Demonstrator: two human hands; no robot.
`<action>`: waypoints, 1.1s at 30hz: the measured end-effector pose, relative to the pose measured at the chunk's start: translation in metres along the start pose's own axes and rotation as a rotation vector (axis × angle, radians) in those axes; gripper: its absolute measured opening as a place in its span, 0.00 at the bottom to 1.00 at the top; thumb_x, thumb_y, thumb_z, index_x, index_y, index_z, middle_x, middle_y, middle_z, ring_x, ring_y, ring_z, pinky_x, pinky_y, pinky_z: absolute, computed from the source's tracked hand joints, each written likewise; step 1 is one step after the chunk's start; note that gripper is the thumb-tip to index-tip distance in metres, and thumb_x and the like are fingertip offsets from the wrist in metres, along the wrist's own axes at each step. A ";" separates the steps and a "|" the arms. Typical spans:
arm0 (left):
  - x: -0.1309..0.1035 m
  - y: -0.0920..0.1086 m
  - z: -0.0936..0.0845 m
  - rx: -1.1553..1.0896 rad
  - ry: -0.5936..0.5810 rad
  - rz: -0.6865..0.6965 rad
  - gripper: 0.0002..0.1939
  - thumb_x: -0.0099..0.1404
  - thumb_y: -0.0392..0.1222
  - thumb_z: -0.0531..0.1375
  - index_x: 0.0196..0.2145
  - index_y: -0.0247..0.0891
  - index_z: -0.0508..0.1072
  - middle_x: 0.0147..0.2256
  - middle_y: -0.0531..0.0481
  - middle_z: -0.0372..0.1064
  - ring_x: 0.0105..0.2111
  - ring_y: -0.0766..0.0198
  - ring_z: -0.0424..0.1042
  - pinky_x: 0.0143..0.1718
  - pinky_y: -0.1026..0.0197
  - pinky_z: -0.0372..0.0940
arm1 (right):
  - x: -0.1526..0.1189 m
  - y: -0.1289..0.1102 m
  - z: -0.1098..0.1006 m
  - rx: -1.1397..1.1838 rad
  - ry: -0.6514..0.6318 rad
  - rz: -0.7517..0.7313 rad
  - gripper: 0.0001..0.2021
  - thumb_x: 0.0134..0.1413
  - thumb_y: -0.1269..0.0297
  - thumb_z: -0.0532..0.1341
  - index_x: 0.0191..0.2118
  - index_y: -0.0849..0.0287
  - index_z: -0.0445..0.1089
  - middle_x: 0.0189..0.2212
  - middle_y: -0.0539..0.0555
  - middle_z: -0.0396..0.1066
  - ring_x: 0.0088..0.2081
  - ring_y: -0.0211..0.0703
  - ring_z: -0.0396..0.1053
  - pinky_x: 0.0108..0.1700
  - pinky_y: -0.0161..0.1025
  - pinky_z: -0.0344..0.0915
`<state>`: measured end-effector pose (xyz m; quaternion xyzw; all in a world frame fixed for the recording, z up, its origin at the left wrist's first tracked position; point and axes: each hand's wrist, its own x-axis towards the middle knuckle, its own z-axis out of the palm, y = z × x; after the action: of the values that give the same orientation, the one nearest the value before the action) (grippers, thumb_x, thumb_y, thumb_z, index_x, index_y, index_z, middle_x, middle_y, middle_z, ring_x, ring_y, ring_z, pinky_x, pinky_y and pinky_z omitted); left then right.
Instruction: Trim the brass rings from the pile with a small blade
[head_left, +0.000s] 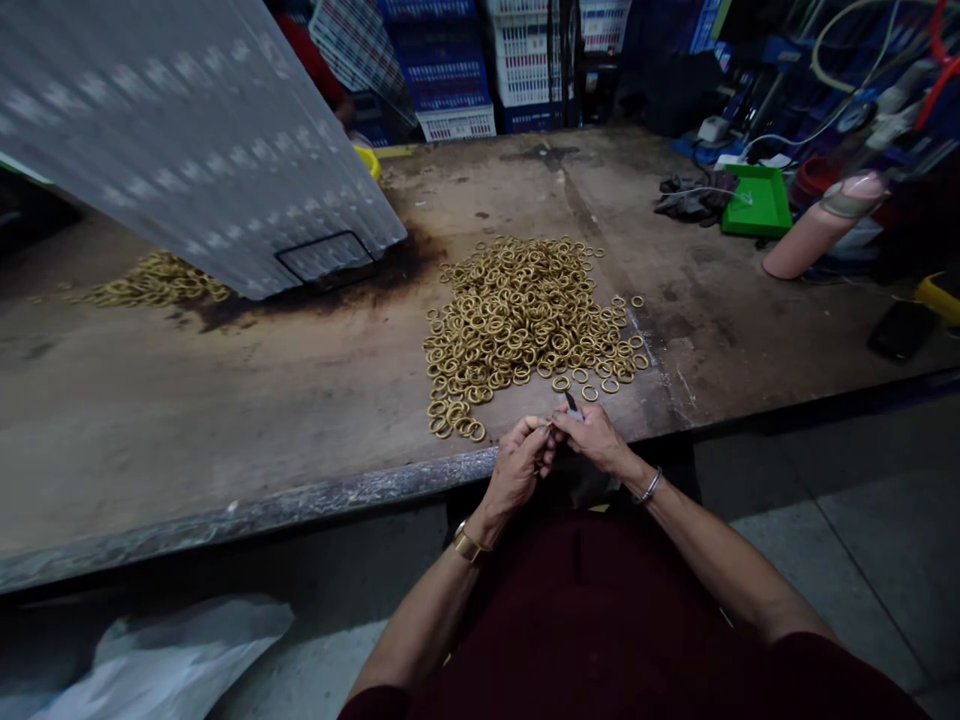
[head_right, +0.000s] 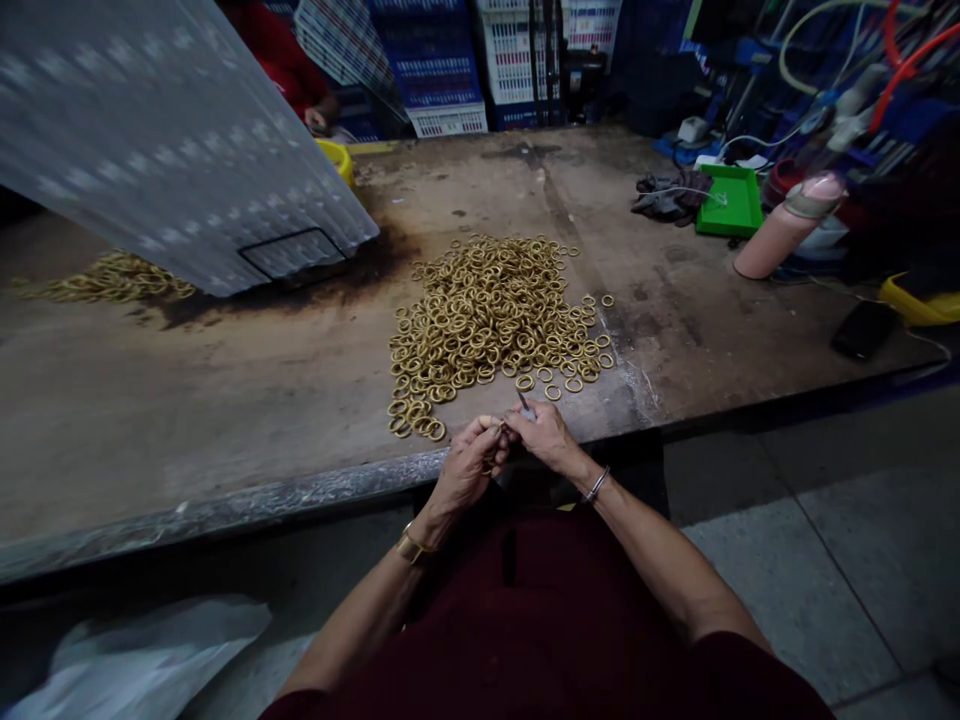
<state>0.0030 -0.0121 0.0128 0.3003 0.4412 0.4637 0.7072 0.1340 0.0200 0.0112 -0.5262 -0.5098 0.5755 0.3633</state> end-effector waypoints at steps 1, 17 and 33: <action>0.000 0.000 0.000 0.003 0.011 0.003 0.18 0.51 0.52 0.64 0.29 0.37 0.64 0.23 0.57 0.62 0.17 0.76 0.57 0.15 0.73 0.49 | 0.000 0.002 -0.001 -0.032 0.032 -0.022 0.11 0.47 0.55 0.57 0.28 0.58 0.65 0.16 0.45 0.62 0.17 0.31 0.53 0.20 0.31 0.51; 0.003 -0.007 -0.007 0.221 0.071 0.171 0.15 0.57 0.53 0.60 0.31 0.38 0.65 0.19 0.58 0.60 0.15 0.74 0.56 0.17 0.70 0.53 | -0.013 0.004 -0.005 -0.947 -0.034 -0.364 0.07 0.50 0.71 0.52 0.32 0.57 0.67 0.27 0.52 0.71 0.28 0.39 0.65 0.30 0.34 0.50; -0.015 0.006 -0.002 -0.209 -0.054 -0.003 0.18 0.52 0.49 0.65 0.28 0.36 0.62 0.28 0.52 0.68 0.19 0.74 0.60 0.15 0.72 0.53 | 0.020 0.002 -0.021 -1.134 0.216 -0.180 0.14 0.58 0.65 0.50 0.46 0.57 0.68 0.38 0.56 0.73 0.39 0.44 0.68 0.37 0.35 0.56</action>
<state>-0.0039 -0.0241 0.0219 0.2367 0.3717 0.4979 0.7470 0.1508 0.0430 0.0061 -0.6487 -0.7411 0.1227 0.1223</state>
